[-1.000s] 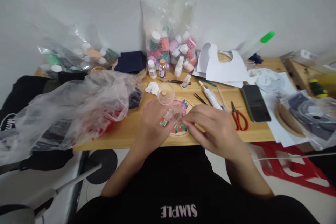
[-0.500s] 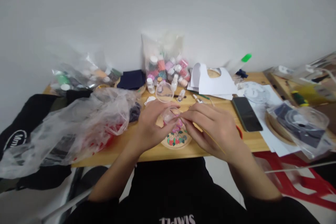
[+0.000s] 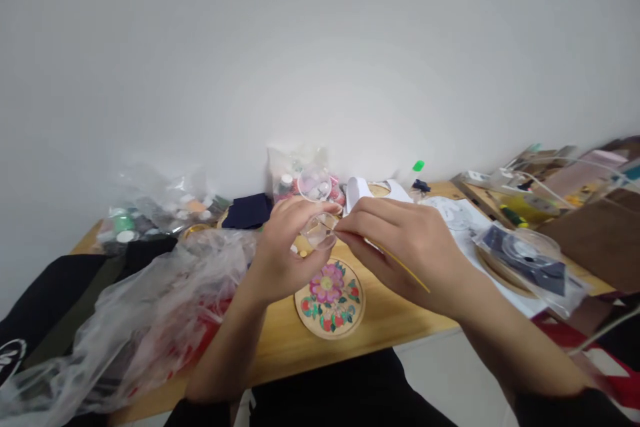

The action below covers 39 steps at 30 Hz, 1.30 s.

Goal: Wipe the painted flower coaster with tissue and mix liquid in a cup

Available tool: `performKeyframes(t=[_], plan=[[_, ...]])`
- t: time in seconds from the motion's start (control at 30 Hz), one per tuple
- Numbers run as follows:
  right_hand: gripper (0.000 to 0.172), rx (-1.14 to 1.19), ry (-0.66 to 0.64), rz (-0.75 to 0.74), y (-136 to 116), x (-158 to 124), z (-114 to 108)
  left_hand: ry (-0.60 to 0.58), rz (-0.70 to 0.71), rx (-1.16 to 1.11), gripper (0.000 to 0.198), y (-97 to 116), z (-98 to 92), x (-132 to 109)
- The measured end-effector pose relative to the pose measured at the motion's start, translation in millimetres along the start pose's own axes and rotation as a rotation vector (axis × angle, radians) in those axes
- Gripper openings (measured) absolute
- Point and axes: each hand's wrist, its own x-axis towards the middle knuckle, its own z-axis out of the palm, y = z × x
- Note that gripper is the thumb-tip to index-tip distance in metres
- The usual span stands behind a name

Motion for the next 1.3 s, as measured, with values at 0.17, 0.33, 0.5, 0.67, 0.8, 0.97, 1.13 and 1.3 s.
performKeyframes(t=[0.17, 0.33, 0.5, 0.67, 0.8, 0.97, 1.13, 1.3], plan=[[0.019, 0.043, -0.091, -0.011, -10.1, 3.7, -3.2, 0.023, 0.004, -0.023, 0.037, -0.1, -4.5, -4.1], [0.016, 0.06, -0.017, 0.024, -14.1, 4.7, -1.2, 0.069, 0.035, -0.014, 0.034, 2.1, -7.8, -7.2], [0.013, 0.019, -0.008, 0.017, -15.9, 0.8, 2.2, 0.066, 0.022, 0.024, 0.03, 5.4, -8.7, -9.2], [0.011, 0.002, -0.002, 0.0, -15.8, -5.5, 4.8, 0.057, 0.027, 0.073, 0.028, 7.2, -6.4, -9.6], [0.008, 0.006, -0.019, -0.044, -15.1, -9.5, 2.3, 0.052, 0.009, 0.098, 0.023, 8.8, -5.2, -9.2], [0.009, -0.031, -0.065, -0.064, -15.6, -8.1, -2.6, 0.017, 0.012, 0.109, 0.023, 9.4, -3.8, -9.0], [0.018, -0.105, -0.136, -0.119, -14.3, -5.0, -5.5, -0.001, 0.021, 0.123, 0.024, 8.6, -1.2, -10.3], [0.022, -0.117, -0.162, -0.149, -11.7, -5.1, -7.0, -0.019, 0.022, 0.124, 0.027, 9.1, -0.5, -11.0]])
